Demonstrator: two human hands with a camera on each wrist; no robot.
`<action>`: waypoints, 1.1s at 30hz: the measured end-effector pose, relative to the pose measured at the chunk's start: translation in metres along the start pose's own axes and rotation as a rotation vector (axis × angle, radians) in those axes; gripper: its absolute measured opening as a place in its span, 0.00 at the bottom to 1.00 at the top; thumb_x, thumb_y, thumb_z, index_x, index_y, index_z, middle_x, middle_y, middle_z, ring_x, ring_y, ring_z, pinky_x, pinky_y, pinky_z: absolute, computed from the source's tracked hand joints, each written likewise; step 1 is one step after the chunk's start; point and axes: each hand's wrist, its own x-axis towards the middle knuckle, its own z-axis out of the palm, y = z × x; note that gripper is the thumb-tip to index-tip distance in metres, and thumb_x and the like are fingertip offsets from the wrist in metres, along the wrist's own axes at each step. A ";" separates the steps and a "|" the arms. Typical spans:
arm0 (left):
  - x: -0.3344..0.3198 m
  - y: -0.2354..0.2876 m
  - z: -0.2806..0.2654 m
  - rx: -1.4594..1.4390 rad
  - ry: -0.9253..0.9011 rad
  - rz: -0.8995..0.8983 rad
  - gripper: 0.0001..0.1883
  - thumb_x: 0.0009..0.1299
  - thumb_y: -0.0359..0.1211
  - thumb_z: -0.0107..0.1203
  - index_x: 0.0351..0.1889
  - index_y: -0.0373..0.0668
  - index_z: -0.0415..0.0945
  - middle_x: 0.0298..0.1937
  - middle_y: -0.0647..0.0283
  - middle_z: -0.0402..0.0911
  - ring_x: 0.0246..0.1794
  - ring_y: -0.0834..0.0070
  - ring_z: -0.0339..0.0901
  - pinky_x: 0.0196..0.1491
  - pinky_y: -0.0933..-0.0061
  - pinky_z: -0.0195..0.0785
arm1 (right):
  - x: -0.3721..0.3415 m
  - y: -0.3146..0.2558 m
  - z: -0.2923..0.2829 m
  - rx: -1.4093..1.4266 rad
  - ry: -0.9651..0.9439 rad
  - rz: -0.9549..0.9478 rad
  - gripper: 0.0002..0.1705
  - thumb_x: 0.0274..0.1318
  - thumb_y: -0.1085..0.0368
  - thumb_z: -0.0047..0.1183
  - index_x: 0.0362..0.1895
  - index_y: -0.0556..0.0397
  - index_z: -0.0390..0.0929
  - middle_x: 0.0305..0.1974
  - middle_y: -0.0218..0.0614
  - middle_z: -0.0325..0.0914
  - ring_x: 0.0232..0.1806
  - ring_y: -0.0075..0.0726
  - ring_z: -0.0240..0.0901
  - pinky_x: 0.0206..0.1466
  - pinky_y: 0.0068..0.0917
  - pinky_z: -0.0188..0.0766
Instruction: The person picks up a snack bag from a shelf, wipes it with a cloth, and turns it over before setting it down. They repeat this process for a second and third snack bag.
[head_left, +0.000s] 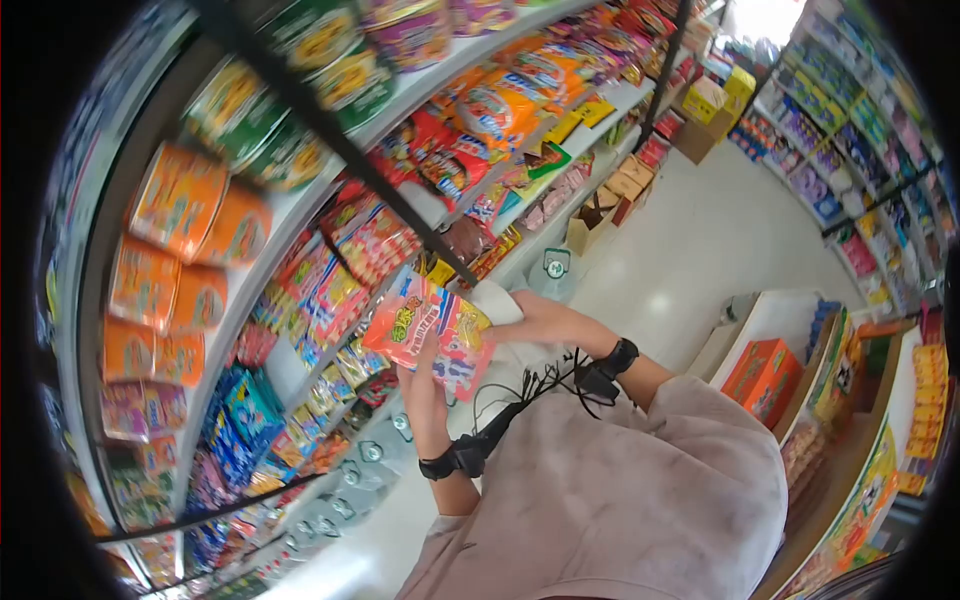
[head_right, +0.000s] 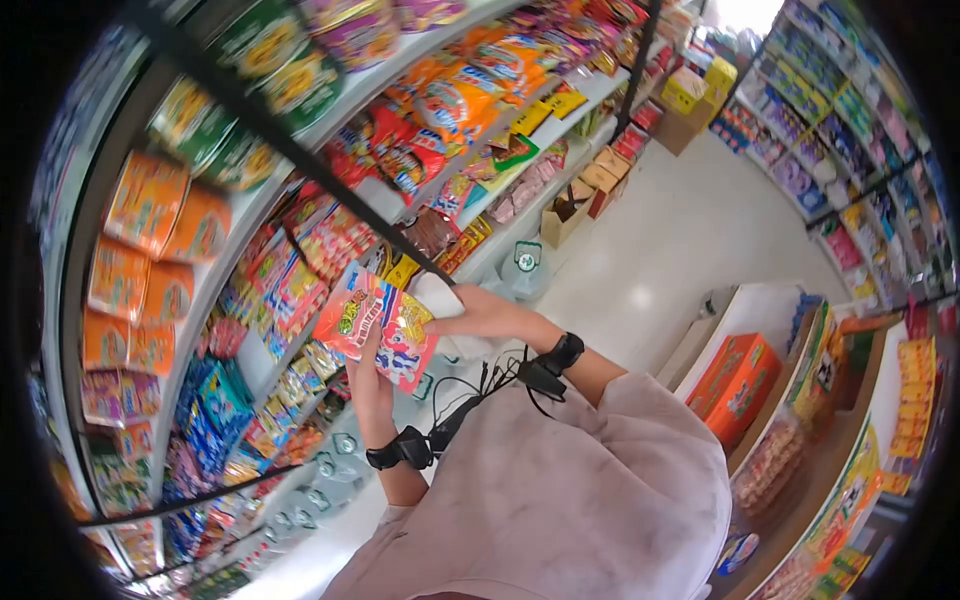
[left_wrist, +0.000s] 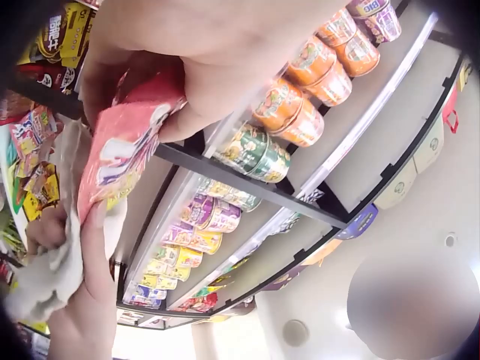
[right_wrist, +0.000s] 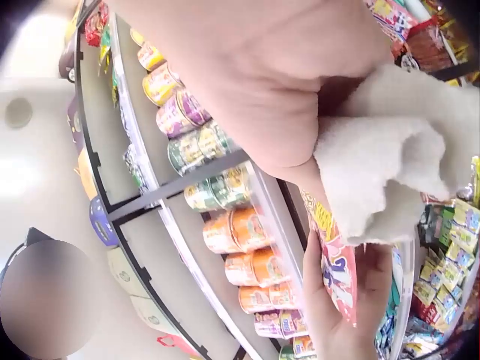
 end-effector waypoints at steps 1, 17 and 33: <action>0.005 -0.003 0.012 0.033 -0.027 -0.039 0.27 0.71 0.28 0.60 0.67 0.37 0.65 0.62 0.61 0.75 0.61 0.72 0.73 0.62 0.68 0.66 | -0.004 0.000 -0.020 -0.018 0.033 0.047 0.27 0.57 0.50 0.64 0.52 0.58 0.80 0.40 0.38 0.83 0.42 0.29 0.77 0.48 0.29 0.72; 0.079 -0.101 0.186 0.374 -0.253 -0.432 0.26 0.75 0.33 0.56 0.69 0.44 0.62 0.59 0.60 0.76 0.53 0.71 0.78 0.47 0.65 0.77 | -0.066 0.090 -0.194 0.499 0.408 -0.043 0.27 0.56 0.52 0.65 0.54 0.56 0.78 0.44 0.34 0.82 0.43 0.28 0.77 0.47 0.28 0.73; 0.047 -0.065 0.093 0.311 0.012 -0.332 0.26 0.80 0.44 0.44 0.67 0.35 0.64 0.64 0.48 0.72 0.64 0.56 0.71 0.66 0.59 0.63 | 0.122 0.282 -0.324 0.871 0.855 -0.151 0.18 0.58 0.68 0.62 0.52 0.57 0.75 0.44 0.36 0.81 0.39 0.33 0.80 0.40 0.36 0.81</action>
